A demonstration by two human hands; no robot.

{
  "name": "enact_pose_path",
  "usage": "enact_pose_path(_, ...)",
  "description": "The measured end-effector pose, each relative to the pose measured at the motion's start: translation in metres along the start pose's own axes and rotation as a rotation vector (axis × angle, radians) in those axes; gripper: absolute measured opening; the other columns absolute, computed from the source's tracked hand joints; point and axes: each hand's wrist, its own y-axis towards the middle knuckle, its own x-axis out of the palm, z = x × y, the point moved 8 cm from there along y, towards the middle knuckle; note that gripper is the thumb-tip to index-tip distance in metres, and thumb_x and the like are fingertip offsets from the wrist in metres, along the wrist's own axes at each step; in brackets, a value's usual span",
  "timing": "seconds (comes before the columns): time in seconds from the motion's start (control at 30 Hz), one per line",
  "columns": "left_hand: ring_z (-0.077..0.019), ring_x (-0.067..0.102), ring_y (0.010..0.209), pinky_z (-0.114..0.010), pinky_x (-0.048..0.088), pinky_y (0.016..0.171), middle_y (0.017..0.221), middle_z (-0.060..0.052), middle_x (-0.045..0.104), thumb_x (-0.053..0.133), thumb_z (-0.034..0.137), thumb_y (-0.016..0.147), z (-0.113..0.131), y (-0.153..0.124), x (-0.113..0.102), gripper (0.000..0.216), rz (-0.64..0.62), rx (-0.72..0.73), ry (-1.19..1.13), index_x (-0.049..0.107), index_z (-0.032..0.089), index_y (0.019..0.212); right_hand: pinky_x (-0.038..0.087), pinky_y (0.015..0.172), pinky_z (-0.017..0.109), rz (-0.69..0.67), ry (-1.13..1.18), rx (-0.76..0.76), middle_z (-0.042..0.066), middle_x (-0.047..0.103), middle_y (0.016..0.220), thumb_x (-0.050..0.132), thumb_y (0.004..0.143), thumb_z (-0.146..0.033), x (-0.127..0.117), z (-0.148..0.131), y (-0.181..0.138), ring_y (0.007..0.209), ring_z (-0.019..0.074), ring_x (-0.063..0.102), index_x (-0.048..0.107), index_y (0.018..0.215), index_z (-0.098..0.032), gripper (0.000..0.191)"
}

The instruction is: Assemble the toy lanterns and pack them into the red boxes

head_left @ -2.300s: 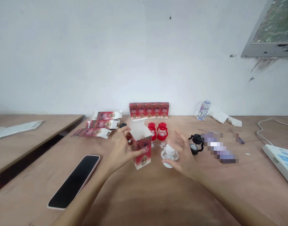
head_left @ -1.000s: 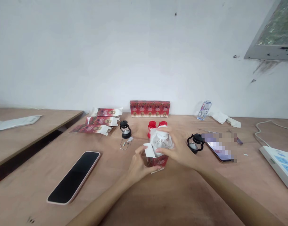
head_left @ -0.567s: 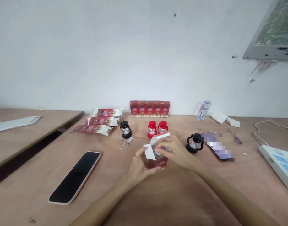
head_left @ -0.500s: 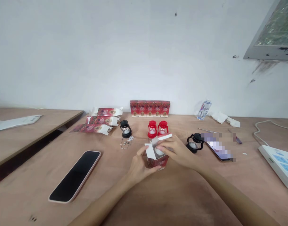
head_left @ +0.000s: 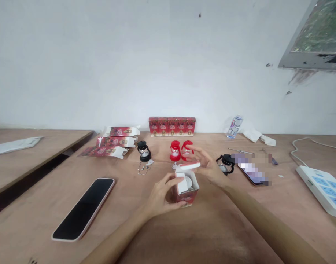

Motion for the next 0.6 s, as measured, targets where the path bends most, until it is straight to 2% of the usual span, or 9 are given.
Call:
enact_pose_path(0.07,-0.0235,0.056,0.103,-0.036,0.049,0.084,0.115,-0.007,0.053,0.07,0.037,0.068,0.0,0.002,0.001,0.06,-0.031,-0.028,-0.034,0.047,0.029,0.122,0.053,0.079,0.034,-0.087,0.048,0.092,0.007,0.053,0.127,0.076,0.067,-0.033,0.016,0.011,0.001,0.1,0.0191,0.062,0.044,0.128,-0.032,0.068)
enact_pose_path(0.17,-0.0237,0.057,0.1,-0.037,0.049,0.084,0.112,-0.006,0.054,0.072,0.036,0.066,-0.002,0.004,0.0,0.06,-0.045,-0.095,-0.104,0.048,0.028,0.12,0.053,0.076,0.031,-0.119,0.003,0.14,0.006,0.063,0.11,0.075,0.068,-0.035,0.029,0.015,-0.002,0.094,0.0185,0.064,0.048,0.125,-0.027,0.064)
enact_pose_path(0.27,-0.0245,0.057,0.101,-0.039,0.048,0.086,0.115,-0.007,0.055,0.073,0.035,0.065,-0.005,0.004,0.002,0.065,-0.065,-0.162,-0.165,0.045,0.026,0.123,0.051,0.082,0.034,-0.11,-0.103,0.052,0.006,0.066,0.106,0.073,0.07,-0.039,0.029,0.002,-0.006,0.098,0.02,0.063,0.056,0.117,-0.025,0.052)
enact_pose_path(0.33,-0.0236,0.058,0.098,-0.039,0.049,0.085,0.115,-0.007,0.057,0.073,0.035,0.066,-0.009,0.002,0.006,0.07,-0.064,-0.199,-0.199,0.04,0.026,0.127,0.048,0.088,0.037,-0.172,-0.2,-0.051,0.007,0.065,0.112,0.066,0.076,-0.042,0.032,-0.01,-0.01,0.103,0.0212,0.061,0.059,0.115,-0.025,0.043)
enact_pose_path(0.43,-0.0255,0.058,0.103,-0.043,0.05,0.086,0.123,-0.011,0.052,0.075,0.037,0.063,-0.017,-0.005,0.009,0.089,0.044,-0.226,-0.279,0.025,0.024,0.135,0.041,0.098,0.043,-0.241,-0.407,-0.186,0.006,0.063,0.12,0.048,0.09,-0.037,0.036,-0.019,-0.02,0.113,0.0211,0.055,0.063,0.113,-0.027,0.028)
enact_pose_path(0.5,-0.0279,0.054,0.112,-0.047,0.049,0.089,0.131,-0.016,0.046,0.076,0.038,0.062,-0.022,-0.01,0.01,0.1,0.109,-0.241,-0.333,0.012,0.023,0.138,0.036,0.103,0.046,-0.25,-0.536,-0.236,0.005,0.061,0.123,0.043,0.093,-0.031,0.037,-0.018,-0.025,0.122,0.0215,0.048,0.064,0.113,-0.029,0.029)
enact_pose_path(0.6,-0.029,0.049,0.119,-0.051,0.046,0.094,0.135,-0.016,0.042,0.076,0.039,0.064,-0.027,-0.013,0.013,0.102,0.1,-0.264,-0.363,0.008,0.025,0.138,0.032,0.106,0.05,-0.261,-0.648,-0.287,0.004,0.057,0.129,0.044,0.092,-0.03,0.038,-0.011,-0.034,0.132,0.0232,0.035,0.06,0.119,-0.03,0.031)
